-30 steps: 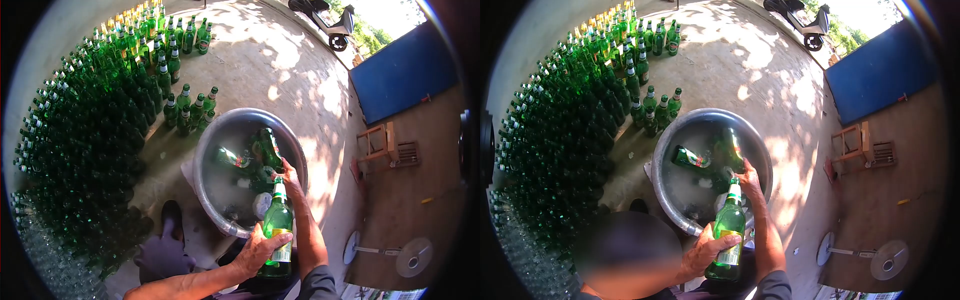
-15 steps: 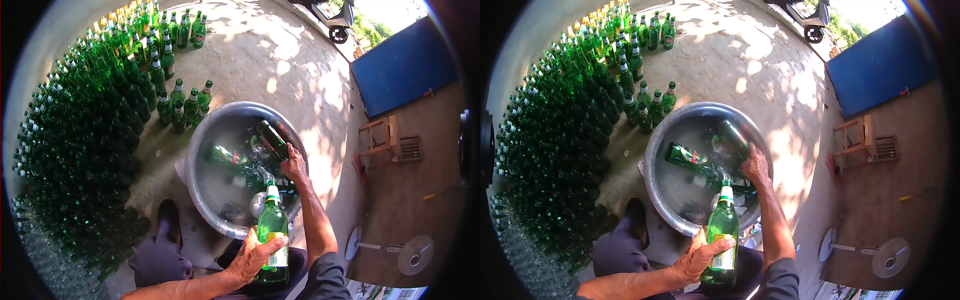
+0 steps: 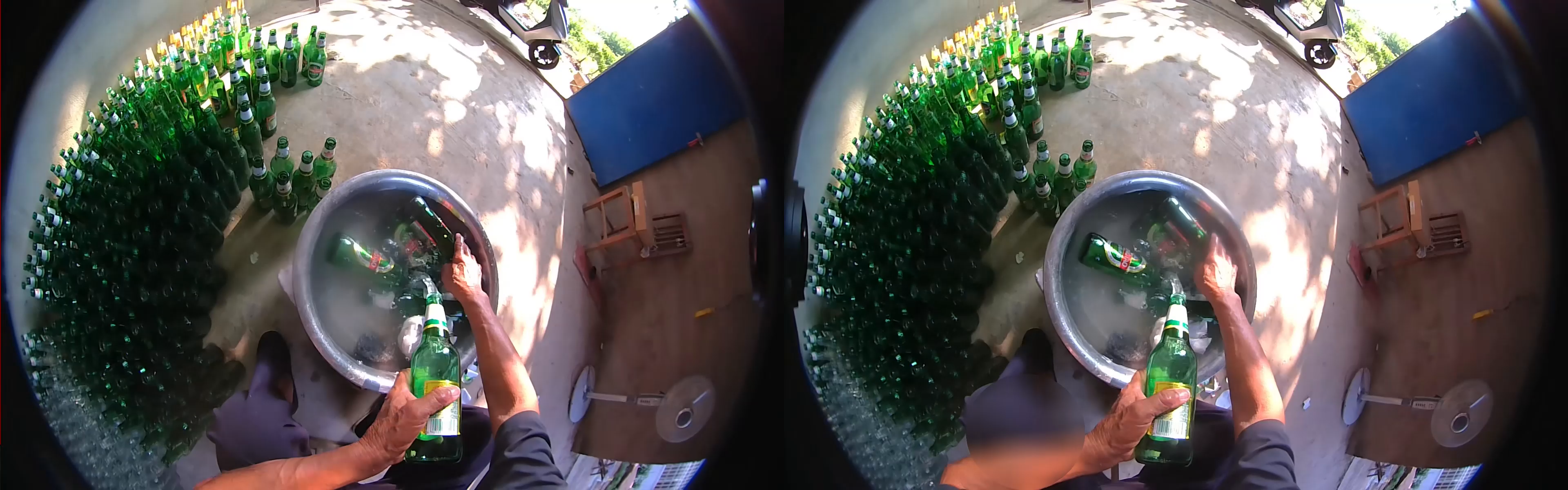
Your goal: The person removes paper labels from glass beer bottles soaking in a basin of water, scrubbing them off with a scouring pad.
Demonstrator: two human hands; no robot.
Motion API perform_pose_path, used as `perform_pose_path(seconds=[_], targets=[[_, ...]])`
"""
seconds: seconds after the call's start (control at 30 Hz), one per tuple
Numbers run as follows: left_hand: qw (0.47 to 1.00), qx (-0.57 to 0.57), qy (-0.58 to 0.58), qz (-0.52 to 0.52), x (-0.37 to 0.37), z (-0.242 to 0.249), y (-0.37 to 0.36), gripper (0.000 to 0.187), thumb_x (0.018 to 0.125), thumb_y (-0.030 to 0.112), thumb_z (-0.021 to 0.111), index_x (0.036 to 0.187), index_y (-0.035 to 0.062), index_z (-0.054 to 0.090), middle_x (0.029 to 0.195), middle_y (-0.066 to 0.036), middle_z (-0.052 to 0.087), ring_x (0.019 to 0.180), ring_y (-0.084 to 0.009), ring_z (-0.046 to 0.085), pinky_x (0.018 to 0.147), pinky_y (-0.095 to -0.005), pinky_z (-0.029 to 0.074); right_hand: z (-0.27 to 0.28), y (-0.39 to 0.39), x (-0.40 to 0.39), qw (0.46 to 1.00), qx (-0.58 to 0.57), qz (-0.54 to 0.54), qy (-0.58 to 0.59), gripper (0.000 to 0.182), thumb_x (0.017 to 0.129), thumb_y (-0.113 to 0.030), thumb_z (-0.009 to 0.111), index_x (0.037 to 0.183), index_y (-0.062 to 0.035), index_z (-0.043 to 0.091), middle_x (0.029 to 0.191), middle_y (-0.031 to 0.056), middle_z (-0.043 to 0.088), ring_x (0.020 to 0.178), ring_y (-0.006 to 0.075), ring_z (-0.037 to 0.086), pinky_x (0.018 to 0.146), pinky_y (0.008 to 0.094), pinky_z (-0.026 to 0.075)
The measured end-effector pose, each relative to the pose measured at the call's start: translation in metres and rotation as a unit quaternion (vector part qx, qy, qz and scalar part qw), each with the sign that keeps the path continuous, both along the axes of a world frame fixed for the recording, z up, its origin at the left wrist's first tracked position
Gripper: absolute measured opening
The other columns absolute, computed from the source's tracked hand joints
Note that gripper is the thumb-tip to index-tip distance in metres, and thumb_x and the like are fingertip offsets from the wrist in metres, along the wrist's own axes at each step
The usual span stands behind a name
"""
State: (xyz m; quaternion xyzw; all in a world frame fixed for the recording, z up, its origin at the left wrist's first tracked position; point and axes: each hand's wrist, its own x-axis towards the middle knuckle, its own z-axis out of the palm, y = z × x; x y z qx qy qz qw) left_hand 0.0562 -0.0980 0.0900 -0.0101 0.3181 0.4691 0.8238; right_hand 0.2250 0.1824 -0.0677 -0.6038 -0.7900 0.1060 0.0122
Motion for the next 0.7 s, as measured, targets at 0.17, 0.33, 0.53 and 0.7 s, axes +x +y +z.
perform_pose_path(seconds=[0.17, 0.33, 0.53, 0.7], targets=[[0.999, 0.023, 0.019, -0.010, 0.002, -0.011, 0.002, 0.053, 0.084, 0.029, 0.080, 0.117, 0.0021, 0.049, 0.100, -0.007, 0.060, 0.087, -0.0124, 0.061, 0.077, -0.0301, 0.054, -0.017, 0.001, -0.007, 0.994, -0.077, -0.063, 0.053, 0.077, 0.088, -0.014, 0.059, 0.156, -0.0029, 0.026, 0.148, 0.0241, 0.048, 0.134, 0.0450, 0.048, 0.107, 0.0648, 0.037], [1.000, -0.001, 0.031, -0.003, -0.001, 0.002, 0.005, 0.050, 0.086, 0.030, 0.078, 0.118, 0.0021, 0.051, 0.101, -0.007, 0.061, 0.089, -0.0133, 0.062, 0.081, -0.0301, 0.053, -0.017, -0.005, -0.023, 0.997, 0.064, -0.018, 0.026, 0.078, 0.081, -0.013, 0.066, 0.153, -0.0075, 0.036, 0.152, 0.0201, 0.044, 0.136, 0.0381, 0.048, 0.109, 0.0610, 0.037], [0.999, 0.008, 0.031, 0.015, -0.007, 0.005, 0.009, 0.050, 0.087, 0.030, 0.077, 0.120, 0.0023, 0.051, 0.102, -0.007, 0.061, 0.091, -0.0135, 0.061, 0.082, -0.0312, 0.053, -0.020, -0.025, -0.028, 0.976, 0.204, 0.079, -0.009, 0.070, 0.079, -0.010, 0.066, 0.146, -0.0053, 0.046, 0.151, 0.0181, 0.047, 0.137, 0.0375, 0.045, 0.110, 0.0535, 0.037], [0.999, 0.016, 0.045, 0.018, -0.006, -0.001, 0.007, 0.050, 0.088, 0.030, 0.076, 0.120, 0.0022, 0.051, 0.101, -0.006, 0.061, 0.090, -0.0133, 0.060, 0.081, -0.0314, 0.052, -0.009, -0.029, -0.023, 0.974, 0.162, 0.159, -0.006, 0.068, 0.080, -0.008, 0.064, 0.145, -0.0004, 0.045, 0.152, 0.0192, 0.044, 0.139, 0.0403, 0.042, 0.113, 0.0548, 0.035]])
